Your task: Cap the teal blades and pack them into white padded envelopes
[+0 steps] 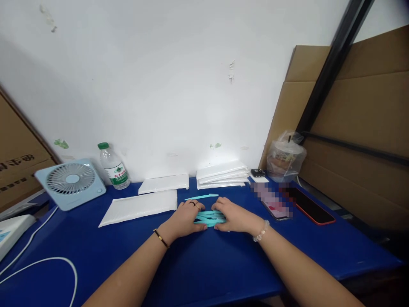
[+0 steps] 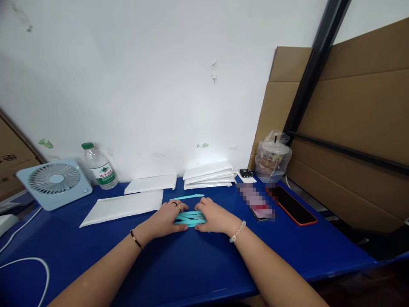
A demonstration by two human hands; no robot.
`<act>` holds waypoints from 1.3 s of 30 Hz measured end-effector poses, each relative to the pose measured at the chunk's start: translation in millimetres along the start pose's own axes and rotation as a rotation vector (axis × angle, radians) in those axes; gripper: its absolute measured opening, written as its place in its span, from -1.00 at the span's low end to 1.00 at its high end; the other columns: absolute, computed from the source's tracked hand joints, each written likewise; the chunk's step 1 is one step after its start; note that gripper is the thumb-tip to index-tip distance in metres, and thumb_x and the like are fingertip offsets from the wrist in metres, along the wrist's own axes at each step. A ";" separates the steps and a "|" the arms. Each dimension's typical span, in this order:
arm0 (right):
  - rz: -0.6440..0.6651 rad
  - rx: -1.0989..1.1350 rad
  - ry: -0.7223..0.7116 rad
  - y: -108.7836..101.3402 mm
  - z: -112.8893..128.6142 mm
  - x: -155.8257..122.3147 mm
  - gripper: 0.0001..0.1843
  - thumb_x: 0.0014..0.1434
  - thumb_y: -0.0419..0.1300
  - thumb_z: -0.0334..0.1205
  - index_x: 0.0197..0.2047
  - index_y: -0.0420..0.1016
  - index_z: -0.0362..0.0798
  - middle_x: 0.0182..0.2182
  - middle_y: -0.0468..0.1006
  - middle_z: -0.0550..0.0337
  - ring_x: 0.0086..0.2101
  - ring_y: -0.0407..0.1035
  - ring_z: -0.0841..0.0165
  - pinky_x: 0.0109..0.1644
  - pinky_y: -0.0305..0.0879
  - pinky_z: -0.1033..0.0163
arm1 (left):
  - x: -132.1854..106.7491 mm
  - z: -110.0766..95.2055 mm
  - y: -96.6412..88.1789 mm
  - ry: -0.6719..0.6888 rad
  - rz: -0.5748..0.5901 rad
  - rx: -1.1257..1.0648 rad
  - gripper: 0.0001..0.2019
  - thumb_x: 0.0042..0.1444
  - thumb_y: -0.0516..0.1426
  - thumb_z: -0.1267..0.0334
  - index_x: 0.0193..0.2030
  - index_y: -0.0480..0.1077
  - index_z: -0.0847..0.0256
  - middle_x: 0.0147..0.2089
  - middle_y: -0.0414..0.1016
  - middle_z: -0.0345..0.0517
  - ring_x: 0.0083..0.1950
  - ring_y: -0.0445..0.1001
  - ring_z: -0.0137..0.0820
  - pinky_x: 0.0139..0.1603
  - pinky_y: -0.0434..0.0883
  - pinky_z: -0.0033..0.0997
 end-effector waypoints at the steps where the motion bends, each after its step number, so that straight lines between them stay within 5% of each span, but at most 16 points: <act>1: 0.006 -0.026 -0.001 1.8 5.4 -0.6 -0.60 -0.01 0.25 -0.17 -0.07 0.39 -0.07 -0.15 0.35 0.05 -0.13 0.26 0.21 -0.08 0.27 0.18 | -0.4 -4.5 0.4 0.014 0.007 0.025 -0.60 0.00 0.17 0.08 -0.01 0.33 0.13 -0.04 0.39 -0.02 0.04 0.30 -0.17 0.02 0.26 -0.23; 6: -0.021 -0.282 -0.002 15.9 19.7 -0.3 -0.75 -0.05 0.11 -0.39 -0.22 0.35 -0.14 -0.23 0.38 -0.03 -0.21 0.28 0.20 -0.14 0.27 0.18 | -2.0 -30.8 7.1 0.027 0.008 0.249 -0.81 0.04 0.01 0.37 -0.18 0.33 0.25 -0.16 0.40 0.07 -0.12 0.35 -0.21 -0.04 0.32 -0.24; 14: -0.018 -0.324 -0.051 19.2 15.8 6.2 -0.75 -0.03 0.11 -0.31 -0.21 0.38 -0.14 -0.19 0.42 -0.05 -0.18 0.33 0.18 -0.12 0.28 0.15 | 3.9 -34.6 15.8 -0.016 0.027 0.293 -0.74 0.00 0.02 0.37 -0.13 0.33 0.33 -0.10 0.40 0.17 -0.06 0.37 -0.15 -0.03 0.35 -0.20; 18: -0.146 -0.303 -0.044 15.4 1.1 26.0 -0.42 -0.06 0.19 -0.22 0.07 0.30 -0.16 0.18 0.18 -0.16 0.19 0.00 -0.01 0.19 0.01 -0.04 | 23.8 -15.9 8.4 -0.084 -0.091 0.271 -0.53 -0.03 0.09 0.23 0.06 0.25 0.33 0.19 0.21 0.24 0.24 0.13 -0.04 0.17 0.17 -0.04; 21: -0.098 -0.186 0.011 21.7 -17.2 39.3 -0.23 0.05 0.15 -0.13 0.28 0.04 -0.21 0.29 -0.04 -0.21 0.26 -0.16 0.00 0.26 -0.11 -0.08 | 33.8 -1.5 5.9 -0.166 -0.040 0.198 -0.31 -0.05 0.12 0.06 0.22 0.10 0.31 0.27 0.11 0.25 0.30 0.04 0.00 0.21 0.09 0.05; 26: -0.111 -0.076 -0.153 25.2 -24.4 34.2 -0.53 0.23 0.02 -0.15 0.17 0.22 -0.12 0.07 0.29 -0.08 0.06 0.21 0.20 0.15 0.14 0.10 | 27.1 -2.1 5.9 -0.150 -0.033 0.286 -0.59 0.09 0.01 0.12 0.07 0.25 0.21 0.11 0.31 0.13 0.14 0.25 -0.09 0.01 0.28 -0.06; 31: -0.138 -0.258 -0.144 20.8 -8.9 24.5 -0.80 0.18 0.05 -0.31 -0.13 0.36 -0.17 -0.18 0.38 -0.04 -0.14 0.29 0.23 -0.03 0.25 0.15 | 22.7 -15.8 9.7 -0.159 -0.035 0.410 -0.77 0.06 0.00 0.30 -0.14 0.33 0.28 -0.09 0.45 0.12 -0.03 0.38 -0.12 -0.02 0.25 -0.03; 39: 0.046 -0.354 -0.044 7.0 13.9 30.5 -0.66 0.04 0.09 -0.38 -0.08 0.35 -0.24 -0.22 0.51 -0.12 -0.28 0.41 0.17 -0.26 0.25 0.21 | 28.5 -16.8 14.9 -0.055 -0.112 0.316 -0.75 0.03 0.07 0.28 -0.13 0.34 0.28 -0.12 0.47 0.11 -0.09 0.43 -0.17 -0.10 0.32 -0.26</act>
Point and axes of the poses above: each hand's wrist, its own x-axis towards the middle knuckle, its own y-axis out of the palm, z = x × y, the point moved 3 cm from there along x, towards the middle knuckle
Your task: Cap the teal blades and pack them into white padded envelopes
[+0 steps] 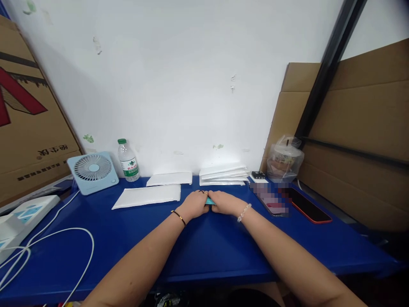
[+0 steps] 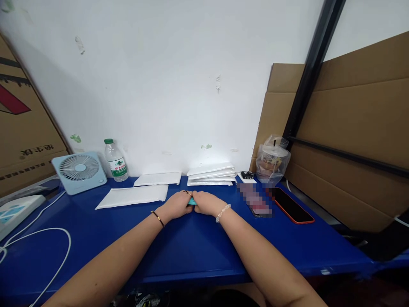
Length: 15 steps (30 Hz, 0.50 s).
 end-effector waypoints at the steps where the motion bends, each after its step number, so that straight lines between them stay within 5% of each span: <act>1: 0.034 0.019 0.010 -9.0 0.2 -1.3 -0.68 0.04 0.11 -0.36 -0.09 0.37 -0.21 -0.25 0.53 -0.09 -0.30 0.42 0.18 -0.31 0.23 0.22 | 1.0 1.8 1.6 -0.020 -0.005 -0.054 -0.75 0.03 0.08 0.26 -0.13 0.34 0.28 -0.14 0.48 0.09 -0.13 0.45 -0.18 -0.14 0.33 -0.28; 4: 0.094 0.081 0.075 -49.1 -1.7 -7.3 -0.67 -0.01 0.23 -0.22 -0.14 0.43 -0.12 -0.29 0.55 -0.01 -0.33 0.43 0.19 -0.39 0.18 0.26 | 5.1 3.9 2.5 -0.074 -0.049 -0.301 -0.79 0.09 0.06 0.18 -0.19 0.35 0.25 -0.25 0.49 0.00 -0.23 0.47 -0.22 -0.25 0.33 -0.35; 6: -0.069 0.176 0.049 -85.0 -0.4 -9.9 -0.46 0.01 0.25 -0.04 0.05 0.34 -0.04 -0.15 0.53 0.02 -0.24 0.42 0.20 -0.33 0.20 0.27 | 8.3 1.2 -2.1 -0.074 -0.135 -0.538 -0.75 0.15 0.02 0.10 -0.22 0.35 0.24 -0.31 0.47 -0.08 -0.28 0.45 -0.29 -0.29 0.31 -0.40; 9: -0.319 0.207 -0.014 -122.9 7.8 -7.5 -0.58 0.25 -0.03 0.08 0.01 0.39 0.02 -0.13 0.52 0.09 -0.19 0.39 0.25 -0.22 0.20 0.25 | 11.6 -5.1 -10.4 -0.082 -0.247 -0.822 -0.66 0.18 -0.03 -0.02 -0.31 0.32 0.24 -0.42 0.40 -0.18 -0.39 0.36 -0.39 -0.37 0.26 -0.44; 11: -0.351 0.201 -0.043 -126.1 17.3 0.4 -0.54 0.31 -0.15 0.05 -0.12 0.47 -0.02 -0.22 0.54 0.09 -0.24 0.39 0.28 -0.22 0.18 0.24 | 12.4 -8.8 -10.9 -0.104 -0.239 -0.931 -0.61 0.15 -0.02 -0.08 -0.40 0.30 0.24 -0.51 0.33 -0.22 -0.47 0.30 -0.44 -0.44 0.20 -0.46; 15: -0.265 0.251 -0.065 -100.6 33.8 20.9 -0.53 0.33 -0.14 -0.01 -0.25 0.51 -0.08 -0.34 0.54 0.06 -0.31 0.39 0.28 -0.23 0.19 0.22 | 10.8 -9.9 -0.1 -0.154 -0.204 -1.106 -0.56 0.13 -0.01 -0.10 -0.55 0.25 0.24 -0.57 0.30 -0.20 -0.51 0.26 -0.46 -0.46 0.19 -0.47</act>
Point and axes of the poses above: each hand's wrist, its own x-axis towards the middle knuckle, its own y-axis out of the palm, z = x × y, the point moved 3 cm from there along x, towards the middle knuckle
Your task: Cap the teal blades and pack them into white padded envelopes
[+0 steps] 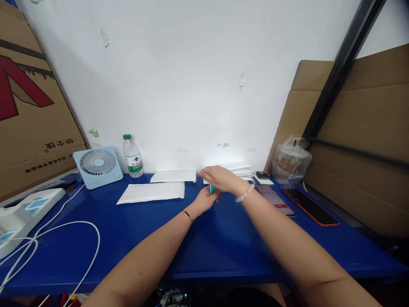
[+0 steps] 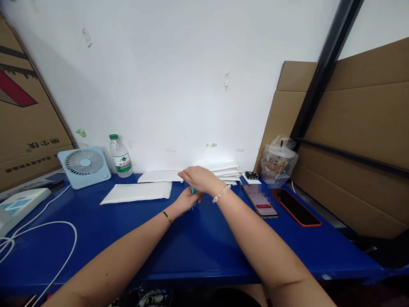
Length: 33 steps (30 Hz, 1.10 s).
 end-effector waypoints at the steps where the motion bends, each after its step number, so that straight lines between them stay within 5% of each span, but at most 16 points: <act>1: 0.006 0.039 0.006 7.2 -1.2 1.7 -0.53 0.32 -0.13 -0.01 -0.27 0.52 -0.08 -0.37 0.54 0.06 -0.31 0.39 0.27 -0.21 0.20 0.21 | -0.8 3.0 0.4 -0.009 -0.005 -0.032 -0.55 0.12 0.00 -0.09 -0.57 0.25 0.24 -0.57 0.32 -0.18 -0.50 0.28 -0.46 -0.44 0.20 -0.47; 6: -0.202 0.670 0.014 19.0 -27.9 -5.7 -0.53 0.17 0.13 0.02 0.11 0.33 0.04 -0.02 0.45 0.04 -0.03 0.34 0.23 0.01 0.23 0.12 | -5.1 4.3 -1.9 -0.092 0.086 -0.404 -0.58 0.01 0.14 -0.09 -0.54 0.12 0.20 -0.70 0.03 -0.39 -0.67 0.02 -0.59 -0.61 0.03 -0.54; 9: -0.118 1.154 0.010 36.8 -40.6 -22.1 -0.25 -0.02 0.31 0.00 0.22 0.18 0.09 0.13 0.33 0.04 0.09 0.25 0.19 0.08 0.23 0.08 | -12.1 -5.6 1.8 -0.182 0.375 -0.701 -0.53 -0.09 0.24 -0.02 -0.55 0.02 0.18 -0.71 -0.13 -0.48 -0.70 -0.18 -0.66 -0.66 -0.12 -0.59; 11: 0.123 1.298 -0.001 56.5 -36.6 -33.5 -0.32 -0.09 0.35 0.02 0.08 0.36 -0.03 0.05 0.42 -0.02 0.05 0.30 0.14 0.08 0.23 0.04 | -18.6 -12.5 6.8 -0.239 0.619 -0.742 -0.47 -0.17 0.28 0.00 -0.59 -0.04 0.18 -0.72 -0.14 -0.48 -0.71 -0.20 -0.68 -0.68 -0.12 -0.60; 14: 0.144 1.384 0.071 73.0 -33.1 -42.6 -0.66 0.03 0.26 0.03 -0.34 0.50 -0.12 -0.19 0.55 -0.01 -0.08 0.40 0.16 0.00 0.31 0.08 | -22.5 -19.2 4.4 -0.224 0.750 -0.529 -0.56 -0.17 0.28 0.02 -0.58 0.10 0.21 -0.70 0.01 -0.43 -0.69 -0.02 -0.65 -0.65 0.07 -0.58; 16: -0.040 1.461 0.140 71.2 -40.2 -42.2 -0.65 0.06 0.22 0.05 -0.49 0.41 -0.08 -0.35 0.56 0.08 -0.19 0.45 0.20 -0.11 0.37 0.12 | -19.7 -22.0 -12.5 -0.109 0.645 -0.224 -0.67 -0.16 0.29 0.06 -0.40 0.31 0.25 -0.54 0.32 -0.27 -0.53 0.29 -0.52 -0.47 0.32 -0.49; 19: -0.407 1.516 0.197 59.8 -65.1 -39.9 -0.67 0.05 0.23 0.07 -0.43 0.35 -0.03 -0.64 0.36 0.33 -0.49 0.39 0.37 -0.27 0.38 0.19 | -17.1 -19.7 -62.6 0.043 0.330 0.350 -0.35 -0.33 0.36 0.18 0.01 0.36 0.18 -0.03 0.46 -0.02 0.00 0.41 -0.20 0.02 0.35 -0.25; 21: -0.597 1.408 0.237 56.7 -83.3 -40.6 -0.69 0.04 0.25 0.05 -0.32 0.37 -0.01 -0.72 0.18 0.46 -0.65 0.19 0.48 -0.40 0.31 0.27 | -20.3 -6.3 -102.8 -0.098 0.127 0.821 -0.15 -0.44 0.36 0.36 0.14 0.29 0.09 0.19 0.30 0.10 0.24 0.21 0.00 0.20 0.18 -0.02; 23: -0.671 1.227 0.303 61.2 -95.9 -42.1 -0.66 0.00 0.28 0.02 -0.25 0.39 -0.02 -0.72 0.15 0.48 -0.68 0.09 0.50 -0.52 0.19 0.33 | -27.6 12.6 -136.9 -0.394 0.020 1.140 0.01 -0.55 0.33 0.54 0.21 0.22 0.05 0.31 0.11 0.19 0.35 -0.07 0.16 0.22 -0.02 0.28; 25: -0.639 1.084 0.353 70.0 -100.2 -42.7 -0.65 -0.01 0.28 0.02 -0.25 0.41 -0.05 -0.71 0.21 0.43 -0.66 0.11 0.50 -0.56 0.12 0.35 | -33.3 26.0 -154.4 -0.497 0.015 1.211 -0.01 -0.48 0.27 0.57 0.24 0.19 0.05 0.35 0.04 0.20 0.38 -0.14 0.15 0.21 -0.05 0.31; 28: -0.571 1.041 0.357 76.7 -95.0 -42.8 -0.63 0.05 0.21 0.05 -0.21 0.41 -0.07 -0.68 0.29 0.39 -0.66 0.17 0.48 -0.55 0.11 0.35 | -36.1 27.4 -159.4 -0.488 0.050 1.148 -0.30 -0.23 0.18 0.48 0.16 0.30 0.08 0.20 0.32 0.14 0.23 0.26 -0.01 0.12 0.24 0.00; 31: -0.572 1.112 0.324 68.3 -83.3 -44.4 -0.62 0.07 0.20 0.04 -0.16 0.41 -0.07 -0.72 0.17 0.44 -0.70 0.04 0.52 -0.61 0.01 0.37 | -34.6 -1.4 -156.1 -0.335 -0.074 1.146 -0.63 0.03 0.03 0.34 -0.01 0.43 0.07 -0.01 0.51 0.01 0.00 0.47 -0.15 -0.07 0.36 -0.24; 33: -0.549 1.128 0.303 60.2 -73.1 -45.3 -0.62 0.03 0.25 0.01 -0.16 0.43 -0.06 -0.72 0.08 0.47 -0.71 -0.05 0.54 -0.63 -0.07 0.38 | -34.5 -31.1 -150.2 -0.136 -0.236 1.124 -0.65 0.13 -0.06 0.28 -0.01 0.42 0.07 -0.12 0.55 -0.05 -0.09 0.49 -0.20 -0.14 0.36 -0.31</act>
Point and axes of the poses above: each hand's wrist, its own x-axis towards the middle knuckle, its own y-axis out of the palm, z = x × y, the point moved 3 cm from there along x, towards the middle knuckle
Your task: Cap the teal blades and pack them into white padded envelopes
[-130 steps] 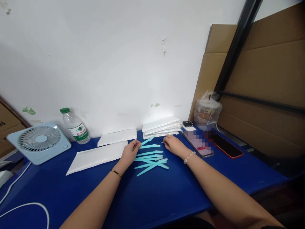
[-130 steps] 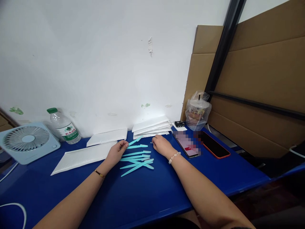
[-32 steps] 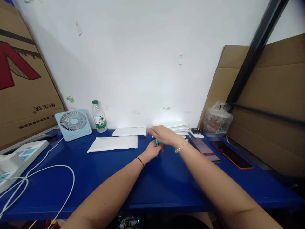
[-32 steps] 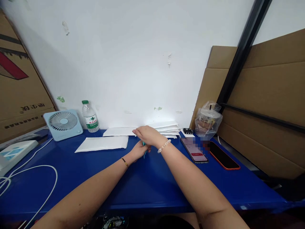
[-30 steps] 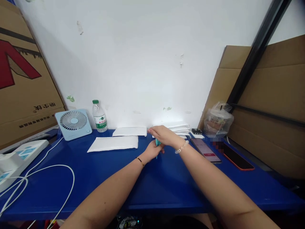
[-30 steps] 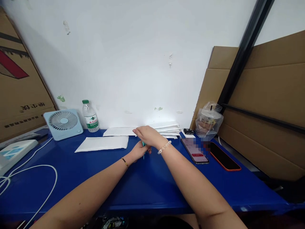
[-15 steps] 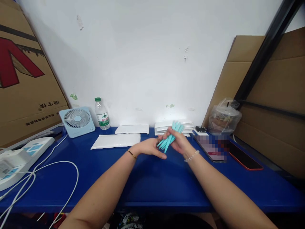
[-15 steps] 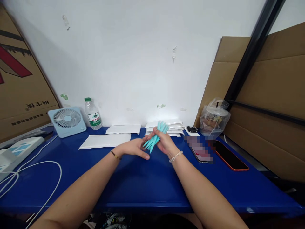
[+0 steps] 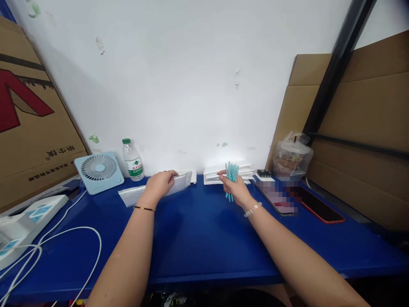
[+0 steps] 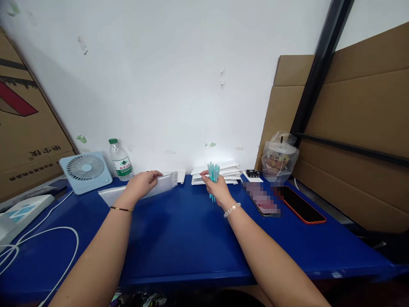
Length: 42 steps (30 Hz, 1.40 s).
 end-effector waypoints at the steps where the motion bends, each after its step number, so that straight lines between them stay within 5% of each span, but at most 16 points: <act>1: 0.011 -0.014 0.000 3.0 4.9 -2.0 -0.61 -0.01 0.28 -0.01 -0.16 0.44 -0.06 -0.72 0.09 0.46 -0.71 -0.05 0.54 -0.63 -0.07 0.38 | -1.6 -9.7 -10.3 0.040 -0.077 -0.061 -0.64 0.15 -0.09 0.27 0.01 0.39 0.08 -0.16 0.55 -0.08 -0.12 0.49 -0.23 -0.17 0.35 -0.34; 4: -0.001 -0.119 -0.019 13.1 12.9 -7.4 -0.54 -0.14 0.37 -0.06 -0.16 0.46 -0.06 -0.62 0.31 0.33 -0.61 0.18 0.45 -0.54 0.13 0.33 | -7.2 -37.3 -25.8 0.159 -0.137 -0.296 -0.63 0.16 -0.11 0.28 0.06 0.34 0.12 -0.16 0.54 -0.13 -0.18 0.48 -0.32 -0.22 0.34 -0.41; 7: -0.107 -0.215 -0.029 17.9 10.3 -9.6 -0.66 -0.12 0.34 -0.04 -0.32 0.47 -0.08 -0.52 0.42 0.19 -0.47 0.31 0.32 -0.42 0.24 0.25 | -11.0 -58.5 -20.7 0.232 -0.111 -0.396 -0.62 0.18 -0.11 0.27 0.09 0.31 0.14 -0.11 0.51 -0.12 -0.13 0.46 -0.33 -0.11 0.33 -0.37; 9: -0.154 -0.197 0.000 17.2 5.3 -9.0 -0.72 -0.03 0.27 0.00 -0.42 0.40 -0.04 -0.60 0.34 0.23 -0.53 0.26 0.33 -0.50 0.19 0.26 | -12.8 -68.2 -12.1 0.204 -0.168 -0.337 -0.52 0.15 -0.02 0.13 0.21 0.18 0.18 0.03 0.44 -0.01 0.05 0.38 -0.23 0.07 0.26 -0.22; 11: -0.163 -0.102 0.040 14.5 0.8 -7.3 -0.72 0.02 0.23 0.01 -0.46 0.31 0.01 -0.67 0.20 0.31 -0.64 0.11 0.40 -0.61 0.05 0.29 | -15.0 -78.1 -1.9 0.183 -0.233 -0.229 -0.16 -0.05 0.17 -0.05 0.33 -0.03 0.22 0.20 0.27 0.13 0.24 0.18 -0.06 0.22 0.07 -0.02; 13: -0.155 0.008 0.069 11.1 -0.8 -5.7 -0.70 0.02 0.24 0.00 -0.48 0.23 0.03 -0.68 0.09 0.37 -0.69 -0.04 0.47 -0.65 -0.09 0.31 | -16.8 -88.5 9.1 0.205 -0.235 -0.143 0.11 -0.27 0.29 -0.09 0.37 -0.18 0.19 0.28 0.14 0.18 0.31 0.04 0.02 0.28 -0.13 0.10; 15: -0.135 0.079 0.083 8.4 0.7 -4.9 -0.68 0.02 0.25 -0.02 -0.49 0.19 0.03 -0.68 0.04 0.39 -0.70 -0.13 0.50 -0.66 -0.16 0.31 | -17.4 -95.2 18.3 0.204 -0.216 -0.108 0.16 -0.32 0.32 -0.04 0.38 -0.22 0.15 0.25 0.16 0.16 0.29 0.06 0.01 0.29 -0.22 0.13; 20: -0.116 0.076 0.107 6.3 9.0 -6.6 -0.66 -0.08 0.34 -0.13 -0.50 0.20 0.02 -0.68 0.07 0.38 -0.68 -0.10 0.50 -0.64 -0.14 0.31 | -13.9 -92.2 26.3 0.119 -0.166 -0.150 0.09 -0.29 0.30 0.01 0.35 -0.17 0.18 0.16 0.23 0.14 0.21 0.17 -0.02 0.28 -0.12 0.08; 26: -0.248 0.106 0.090 -6.7 16.9 0.0 -0.77 -0.11 0.34 -0.18 -0.43 0.37 -0.03 -0.72 0.10 0.43 -0.71 -0.07 0.53 -0.65 -0.13 0.33 | -13.9 -91.6 17.6 0.087 -0.175 -0.122 -0.42 -0.12 0.16 0.30 0.12 0.19 0.14 -0.03 0.38 0.04 0.04 0.33 -0.11 0.04 0.19 -0.15; 29: -0.333 0.269 -0.068 -26.8 32.7 6.7 -0.80 -0.05 0.29 -0.14 -0.44 0.37 -0.03 -0.74 0.09 0.45 -0.71 -0.01 0.53 -0.62 0.03 0.33 | -15.1 -94.2 16.5 0.084 -0.153 -0.116 -0.44 -0.14 0.15 0.33 0.09 0.22 0.11 -0.03 0.39 0.00 0.01 0.35 -0.12 0.03 0.19 -0.16; 33: -0.282 0.404 -0.143 -40.2 52.7 9.1 -0.69 0.05 0.18 0.07 -0.43 0.34 -0.01 -0.63 0.37 0.30 -0.48 0.40 0.34 -0.34 0.33 0.20 | -15.7 -99.4 19.8 0.155 -0.105 -0.182 -0.38 -0.19 0.16 0.32 0.11 0.22 0.08 0.00 0.38 -0.04 0.02 0.36 -0.13 0.04 0.21 -0.18; 37: -0.228 0.296 -0.202 -28.8 59.1 4.1 -0.64 0.12 0.06 0.16 -0.38 0.31 0.03 -0.51 0.52 0.23 -0.16 0.46 0.19 -0.09 0.32 0.09 | -17.0 -105.8 21.8 0.240 -0.071 -0.334 -0.35 -0.23 0.18 0.30 0.12 0.23 0.07 -0.01 0.40 -0.09 -0.05 0.41 -0.17 -0.08 0.32 -0.25; 42: -0.230 0.238 -0.254 -12.2 60.3 3.9 -0.64 0.15 0.03 0.13 -0.41 0.32 0.00 -0.35 0.54 0.17 -0.15 0.42 0.26 -0.04 0.27 0.15 | -17.2 -104.6 19.0 0.263 -0.089 -0.563 -0.38 -0.20 0.17 0.33 0.10 0.22 0.12 -0.02 0.41 -0.09 -0.06 0.42 -0.20 -0.10 0.36 -0.31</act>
Point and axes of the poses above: each hand's wrist, its own x-axis towards the middle knuckle, its own y-axis out of the palm, z = x × y, the point moved 3 cm from there along x, towards the middle knuckle
